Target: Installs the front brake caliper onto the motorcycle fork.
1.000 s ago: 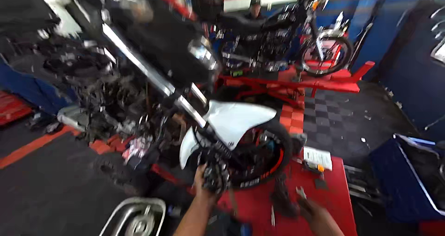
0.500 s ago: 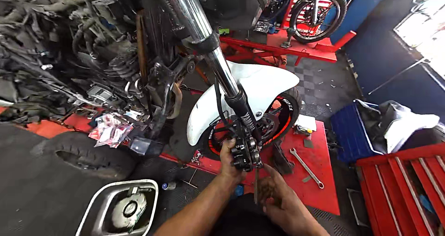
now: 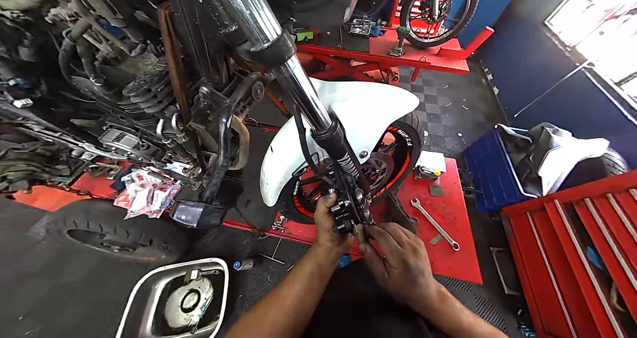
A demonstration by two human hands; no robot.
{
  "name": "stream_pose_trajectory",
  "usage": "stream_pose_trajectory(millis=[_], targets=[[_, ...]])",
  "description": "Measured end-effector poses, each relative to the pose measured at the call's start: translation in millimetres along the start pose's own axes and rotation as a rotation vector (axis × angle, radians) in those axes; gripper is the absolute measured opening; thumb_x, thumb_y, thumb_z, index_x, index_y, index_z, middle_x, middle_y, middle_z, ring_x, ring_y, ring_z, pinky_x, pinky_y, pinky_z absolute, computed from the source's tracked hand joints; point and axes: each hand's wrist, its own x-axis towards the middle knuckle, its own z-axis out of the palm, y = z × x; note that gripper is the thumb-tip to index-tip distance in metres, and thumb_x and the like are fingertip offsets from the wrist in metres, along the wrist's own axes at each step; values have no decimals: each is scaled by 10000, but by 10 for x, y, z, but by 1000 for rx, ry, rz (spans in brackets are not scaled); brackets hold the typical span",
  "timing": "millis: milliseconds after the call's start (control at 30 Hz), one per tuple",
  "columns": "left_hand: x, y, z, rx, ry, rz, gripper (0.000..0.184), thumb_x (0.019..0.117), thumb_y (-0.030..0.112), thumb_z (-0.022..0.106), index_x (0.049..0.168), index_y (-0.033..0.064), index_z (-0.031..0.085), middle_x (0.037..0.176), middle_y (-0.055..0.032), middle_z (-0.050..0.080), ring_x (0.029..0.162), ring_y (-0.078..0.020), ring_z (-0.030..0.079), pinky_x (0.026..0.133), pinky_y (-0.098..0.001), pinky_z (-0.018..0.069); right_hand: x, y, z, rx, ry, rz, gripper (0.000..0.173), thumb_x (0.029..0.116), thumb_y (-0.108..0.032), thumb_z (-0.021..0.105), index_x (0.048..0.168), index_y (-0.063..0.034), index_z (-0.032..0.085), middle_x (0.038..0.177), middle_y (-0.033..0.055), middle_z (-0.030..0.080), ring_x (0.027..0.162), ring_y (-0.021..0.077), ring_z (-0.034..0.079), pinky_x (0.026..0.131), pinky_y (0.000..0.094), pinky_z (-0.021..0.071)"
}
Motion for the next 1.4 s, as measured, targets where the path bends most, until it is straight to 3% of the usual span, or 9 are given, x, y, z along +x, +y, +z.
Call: stream_pose_trajectory(millis=[167, 267, 367, 467, 567, 700, 833, 1067, 1400], targets=[[-24, -26, -8, 70, 19, 15, 396, 775, 444, 759, 991, 114, 724, 876, -139, 733, 764, -231, 738, 664, -400, 620, 18, 35, -19, 89, 26, 83, 255, 1017, -294, 573, 1020, -103, 743, 864, 15, 728, 730, 96, 690, 627, 287, 591], [-6, -25, -59, 84, -40, 30, 384, 809, 427, 747, 1012, 103, 718, 879, -134, 731, 771, -227, 737, 684, -401, 621, 94, 62, -17, 132, -49, 149, 313, 1048, -342, 551, 1196, -143, 742, 916, -4, 725, 771, 87, 688, 655, 311, 600], [-11, -7, -80, 81, -57, 29, 359, 812, 413, 741, 1002, 109, 723, 863, -117, 731, 754, -202, 733, 665, -375, 617, 199, 107, -12, 163, -130, 239, 326, 1057, -416, 517, 1224, -260, 749, 1023, -61, 720, 859, 53, 688, 703, 317, 606], [-11, 20, -98, 66, -82, 8, 345, 822, 403, 738, 997, 106, 724, 858, -110, 728, 741, -197, 730, 652, -371, 616, 271, 131, 25, 250, -164, 267, 310, 1050, -404, 536, 1251, -283, 739, 1083, -76, 705, 970, 53, 673, 814, 327, 603], [-11, 34, -79, 97, -46, -6, 375, 781, 443, 766, 993, 135, 727, 873, -97, 730, 752, -193, 727, 644, -378, 613, 293, 144, 53, 330, -171, 326, 284, 1040, -359, 548, 1221, -293, 757, 1101, -90, 707, 1077, 63, 645, 925, 347, 568], [-11, 33, -87, 143, -46, -3, 347, 786, 442, 758, 966, 147, 729, 839, -73, 728, 719, -168, 723, 611, -358, 608, 348, 136, 53, 480, -175, 476, 219, 991, -304, 631, 1124, -247, 796, 1027, -79, 701, 957, 54, 658, 823, 291, 586], [-2, 35, -127, 136, -81, -11, 368, 798, 444, 756, 1000, 137, 726, 856, -80, 729, 724, -172, 723, 605, -355, 604, 432, 104, 85, 623, -163, 643, 136, 932, -314, 730, 981, -199, 781, 1131, -20, 689, 994, 108, 681, 790, 293, 622], [7, 75, -121, 128, -62, -23, 341, 795, 410, 759, 968, 121, 712, 800, -79, 714, 684, -168, 716, 590, -356, 604, 512, 38, 155, 447, -164, 675, 143, 917, -317, 674, 847, -211, 739, 1072, -70, 701, 1005, 58, 661, 817, 306, 583], [-3, 39, -142, 176, -2, -5, 432, 772, 398, 795, 1064, 100, 680, 865, -110, 721, 746, -193, 730, 658, -378, 621, 459, 51, 150, 460, -172, 695, 157, 949, -295, 639, 870, -201, 736, 1111, -63, 704, 1061, 55, 657, 873, 309, 579]])
